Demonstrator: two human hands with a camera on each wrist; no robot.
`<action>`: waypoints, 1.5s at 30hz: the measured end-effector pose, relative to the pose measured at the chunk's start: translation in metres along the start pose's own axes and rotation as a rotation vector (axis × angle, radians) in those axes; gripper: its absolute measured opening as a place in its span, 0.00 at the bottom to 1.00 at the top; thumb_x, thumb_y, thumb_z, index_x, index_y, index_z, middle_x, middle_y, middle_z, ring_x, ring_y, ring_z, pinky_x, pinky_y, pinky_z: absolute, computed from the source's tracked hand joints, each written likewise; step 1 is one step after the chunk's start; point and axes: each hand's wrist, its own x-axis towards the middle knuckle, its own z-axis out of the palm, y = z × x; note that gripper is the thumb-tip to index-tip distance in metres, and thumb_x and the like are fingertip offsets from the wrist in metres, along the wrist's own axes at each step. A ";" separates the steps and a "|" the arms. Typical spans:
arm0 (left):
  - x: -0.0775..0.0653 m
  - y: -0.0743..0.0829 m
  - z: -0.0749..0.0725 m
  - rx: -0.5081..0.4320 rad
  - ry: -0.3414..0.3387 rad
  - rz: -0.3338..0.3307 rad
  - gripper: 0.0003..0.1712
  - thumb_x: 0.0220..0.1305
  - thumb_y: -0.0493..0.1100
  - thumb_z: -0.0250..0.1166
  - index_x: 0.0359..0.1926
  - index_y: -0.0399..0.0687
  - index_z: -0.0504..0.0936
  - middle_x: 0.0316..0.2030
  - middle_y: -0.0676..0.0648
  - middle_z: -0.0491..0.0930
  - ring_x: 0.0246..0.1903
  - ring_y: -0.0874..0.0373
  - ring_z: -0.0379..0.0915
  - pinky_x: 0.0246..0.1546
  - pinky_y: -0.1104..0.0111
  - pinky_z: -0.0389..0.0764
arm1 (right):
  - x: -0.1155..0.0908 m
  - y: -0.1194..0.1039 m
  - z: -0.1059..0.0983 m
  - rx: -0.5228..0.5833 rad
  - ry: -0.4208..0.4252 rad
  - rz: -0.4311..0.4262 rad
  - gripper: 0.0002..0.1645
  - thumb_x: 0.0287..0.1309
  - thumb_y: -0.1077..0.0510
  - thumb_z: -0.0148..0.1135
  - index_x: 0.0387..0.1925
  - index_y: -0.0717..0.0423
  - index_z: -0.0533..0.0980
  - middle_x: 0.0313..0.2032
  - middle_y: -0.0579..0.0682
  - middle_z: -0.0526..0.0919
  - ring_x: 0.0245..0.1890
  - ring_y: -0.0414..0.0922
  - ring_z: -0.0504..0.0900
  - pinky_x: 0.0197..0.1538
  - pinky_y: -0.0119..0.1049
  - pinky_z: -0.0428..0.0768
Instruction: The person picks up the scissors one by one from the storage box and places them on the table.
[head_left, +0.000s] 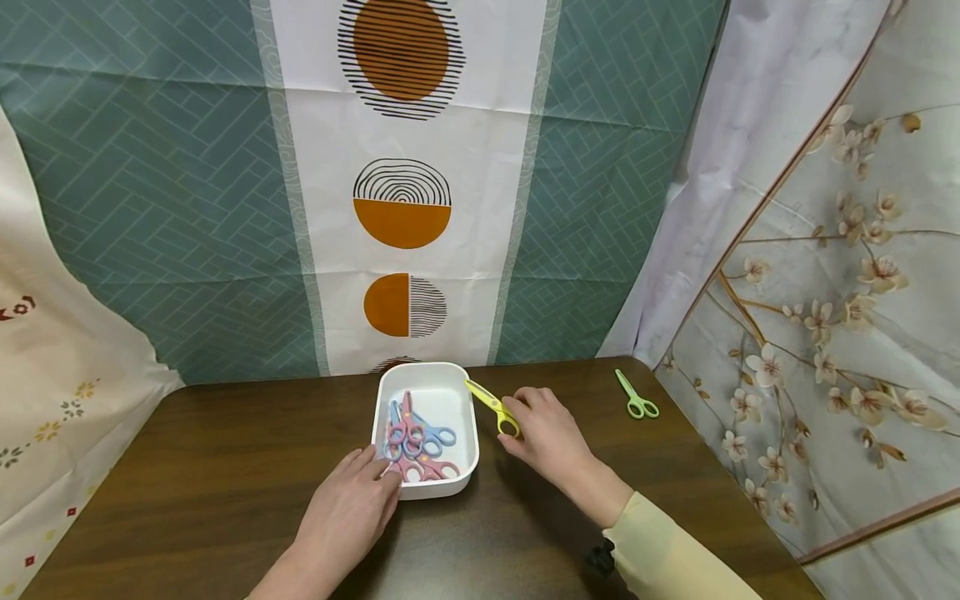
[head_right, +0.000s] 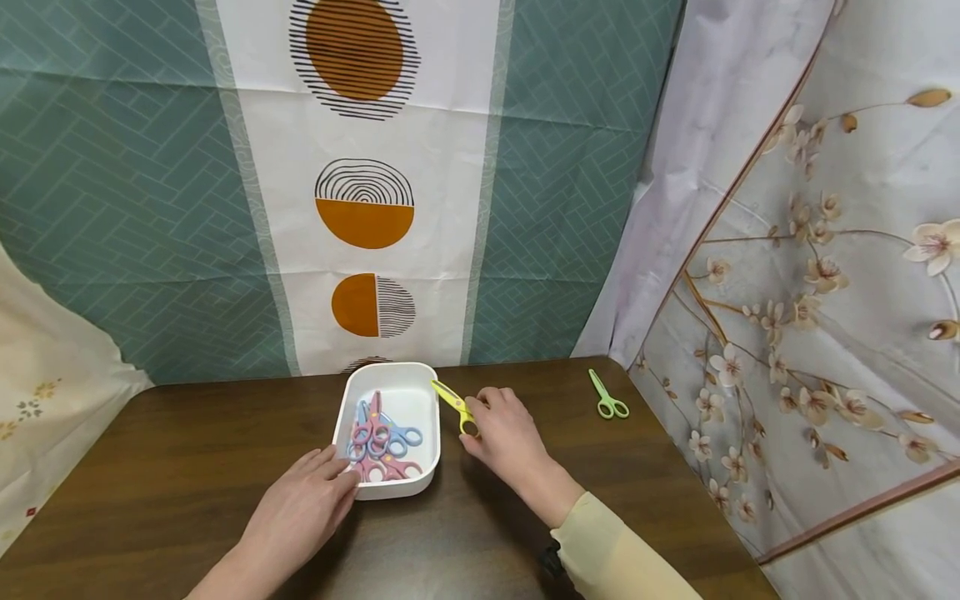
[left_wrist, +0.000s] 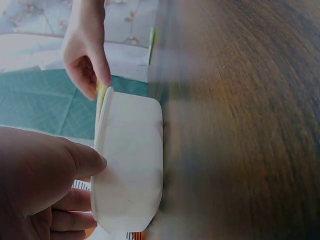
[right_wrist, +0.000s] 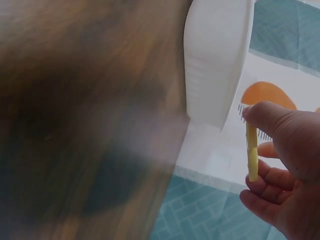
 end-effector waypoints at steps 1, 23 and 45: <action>0.000 0.000 0.000 -0.001 0.000 -0.002 0.09 0.58 0.38 0.81 0.34 0.48 0.87 0.39 0.43 0.90 0.53 0.35 0.88 0.62 0.44 0.85 | -0.002 0.001 -0.001 0.000 -0.004 0.007 0.25 0.52 0.54 0.89 0.48 0.56 0.85 0.47 0.55 0.86 0.45 0.57 0.83 0.42 0.50 0.88; -0.001 -0.001 0.002 0.010 -0.024 -0.018 0.10 0.58 0.39 0.82 0.34 0.48 0.87 0.40 0.42 0.91 0.53 0.35 0.88 0.62 0.43 0.85 | -0.049 0.019 -0.001 -0.023 -0.044 0.059 0.28 0.50 0.52 0.89 0.49 0.60 0.86 0.45 0.57 0.86 0.44 0.57 0.83 0.44 0.51 0.88; 0.001 0.000 0.001 -0.005 -0.058 -0.037 0.10 0.58 0.40 0.83 0.34 0.48 0.88 0.41 0.42 0.91 0.55 0.35 0.87 0.63 0.43 0.84 | -0.074 0.018 0.009 -0.005 -0.124 0.115 0.28 0.51 0.50 0.89 0.50 0.59 0.88 0.44 0.54 0.86 0.42 0.52 0.83 0.42 0.47 0.87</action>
